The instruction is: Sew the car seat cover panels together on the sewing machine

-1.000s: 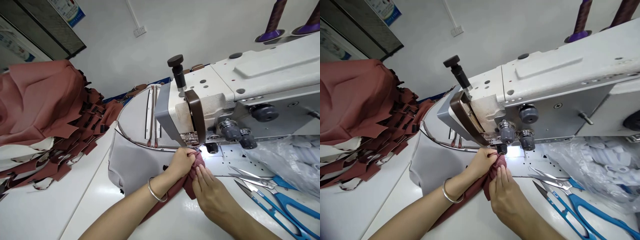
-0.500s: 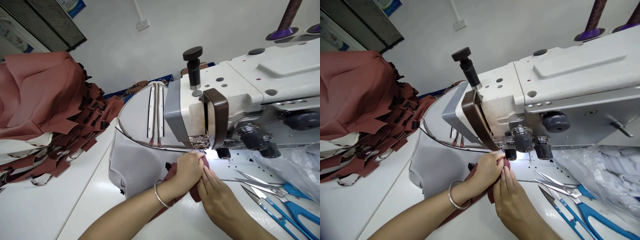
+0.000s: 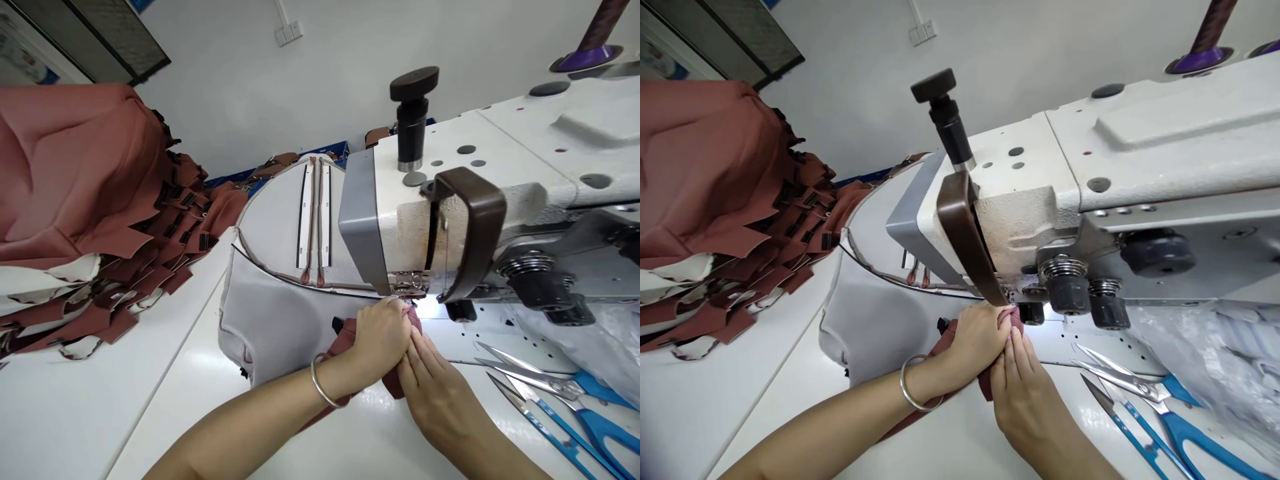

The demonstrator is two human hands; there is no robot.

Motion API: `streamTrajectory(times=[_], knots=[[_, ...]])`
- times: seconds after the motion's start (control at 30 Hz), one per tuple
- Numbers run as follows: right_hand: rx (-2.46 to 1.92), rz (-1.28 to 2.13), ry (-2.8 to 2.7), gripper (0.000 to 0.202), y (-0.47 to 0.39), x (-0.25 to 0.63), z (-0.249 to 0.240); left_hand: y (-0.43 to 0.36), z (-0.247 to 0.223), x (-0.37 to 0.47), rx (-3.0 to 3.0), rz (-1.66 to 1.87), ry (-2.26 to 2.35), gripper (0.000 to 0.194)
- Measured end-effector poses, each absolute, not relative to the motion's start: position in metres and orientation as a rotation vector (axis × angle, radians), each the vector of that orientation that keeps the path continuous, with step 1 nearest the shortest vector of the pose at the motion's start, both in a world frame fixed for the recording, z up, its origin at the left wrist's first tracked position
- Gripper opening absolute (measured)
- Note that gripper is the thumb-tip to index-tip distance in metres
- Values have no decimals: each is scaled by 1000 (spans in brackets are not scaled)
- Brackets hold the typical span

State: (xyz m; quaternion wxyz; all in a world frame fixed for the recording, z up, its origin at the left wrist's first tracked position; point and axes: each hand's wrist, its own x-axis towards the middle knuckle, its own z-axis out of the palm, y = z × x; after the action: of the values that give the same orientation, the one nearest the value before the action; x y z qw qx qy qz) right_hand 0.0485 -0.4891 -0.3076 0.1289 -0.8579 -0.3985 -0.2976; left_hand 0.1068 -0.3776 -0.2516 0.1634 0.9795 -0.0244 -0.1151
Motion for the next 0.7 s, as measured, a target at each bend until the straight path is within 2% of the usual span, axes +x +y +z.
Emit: streamTrajectory(times=[0.13, 0.27, 0.4, 0.5, 0.7], knots=[[-2519, -888, -1161, 33, -489, 50, -306, -374, -249, 106, 2790, -274, -158, 25], [-2537, -939, -1187, 31, -490, 49, -308, -366, -226, 104, 2801, -391, -265, 21], [-2548, -998, -1198, 28, -488, 42, -310, -357, -198, 101, 2823, -651, -209, 34], [-2636, -1041, -1246, 27, -481, 35, -309, -359, -194, 98, 2820, -760, -237, 40], [-2772, -933, -1373, 18, -457, 37, -300, -367, -218, 98, 2925, -432, -383, 30]])
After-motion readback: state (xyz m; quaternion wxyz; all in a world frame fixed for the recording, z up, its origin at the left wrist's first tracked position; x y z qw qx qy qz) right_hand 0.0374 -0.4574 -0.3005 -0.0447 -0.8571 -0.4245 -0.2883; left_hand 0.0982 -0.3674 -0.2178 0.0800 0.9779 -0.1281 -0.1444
